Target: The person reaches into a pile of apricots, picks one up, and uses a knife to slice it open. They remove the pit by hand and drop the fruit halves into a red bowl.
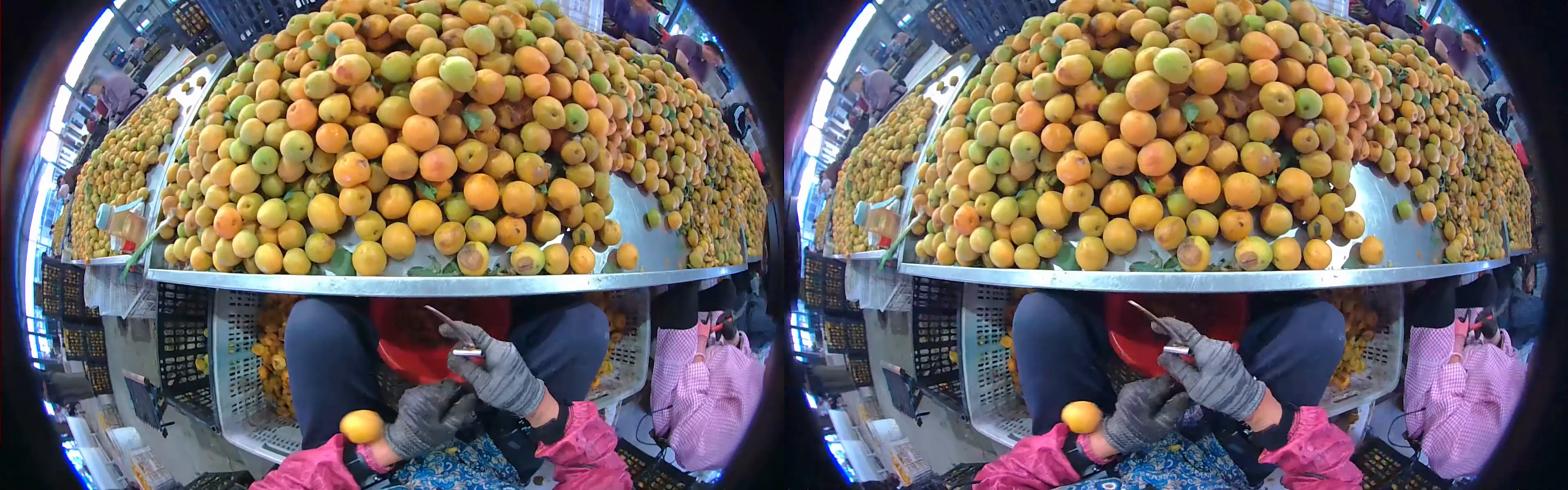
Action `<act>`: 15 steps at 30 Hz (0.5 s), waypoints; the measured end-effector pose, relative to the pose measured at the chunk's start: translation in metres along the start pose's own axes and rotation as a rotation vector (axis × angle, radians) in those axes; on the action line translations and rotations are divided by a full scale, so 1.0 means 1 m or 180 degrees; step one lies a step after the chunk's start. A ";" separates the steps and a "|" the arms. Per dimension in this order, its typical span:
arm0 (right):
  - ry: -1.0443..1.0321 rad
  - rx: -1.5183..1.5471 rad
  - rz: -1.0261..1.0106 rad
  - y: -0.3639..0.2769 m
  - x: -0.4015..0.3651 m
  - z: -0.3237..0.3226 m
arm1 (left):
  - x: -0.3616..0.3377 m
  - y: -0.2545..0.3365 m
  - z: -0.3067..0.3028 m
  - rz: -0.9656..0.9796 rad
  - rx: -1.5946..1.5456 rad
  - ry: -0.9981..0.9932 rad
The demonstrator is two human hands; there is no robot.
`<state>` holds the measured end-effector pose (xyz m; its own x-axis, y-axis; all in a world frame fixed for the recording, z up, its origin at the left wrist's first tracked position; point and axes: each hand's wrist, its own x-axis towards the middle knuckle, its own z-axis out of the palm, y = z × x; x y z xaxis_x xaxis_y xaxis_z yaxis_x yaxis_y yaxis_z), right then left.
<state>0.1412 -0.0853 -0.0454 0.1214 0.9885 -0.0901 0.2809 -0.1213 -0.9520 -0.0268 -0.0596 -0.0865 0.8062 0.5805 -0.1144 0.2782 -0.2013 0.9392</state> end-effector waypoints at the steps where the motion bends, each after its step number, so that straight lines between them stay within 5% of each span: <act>1: 0.0083 0.0238 0.0100 0.002 0.004 0.002 | 0.003 0.005 -0.008 -0.0016 0.0110 -0.0170; 4: 0.0816 0.0699 0.0526 0.001 0.010 0.003 | 0.013 0.009 -0.011 0.0373 0.0485 -0.0067; 8: 0.1105 0.1783 0.1042 -0.019 0.008 -0.013 | 0.003 0.013 -0.041 0.0921 0.0780 -0.0714; 10: 0.1489 0.2058 0.1105 -0.016 0.008 -0.016 | -0.017 -0.028 -0.042 0.0386 0.1691 -0.0528; 13: 0.1785 0.2059 0.0904 -0.011 -0.001 -0.026 | -0.022 -0.024 -0.058 0.0163 0.1475 -0.0343; 15: 0.1936 0.2327 0.0927 -0.009 -0.007 -0.033 | -0.017 -0.040 -0.055 -0.0207 0.0674 0.0421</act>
<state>0.1690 -0.0936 -0.0268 0.6174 0.6897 -0.3785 -0.4684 -0.0643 -0.8812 -0.0798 -0.0181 -0.1044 0.7115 0.6930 -0.1160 0.4417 -0.3127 0.8409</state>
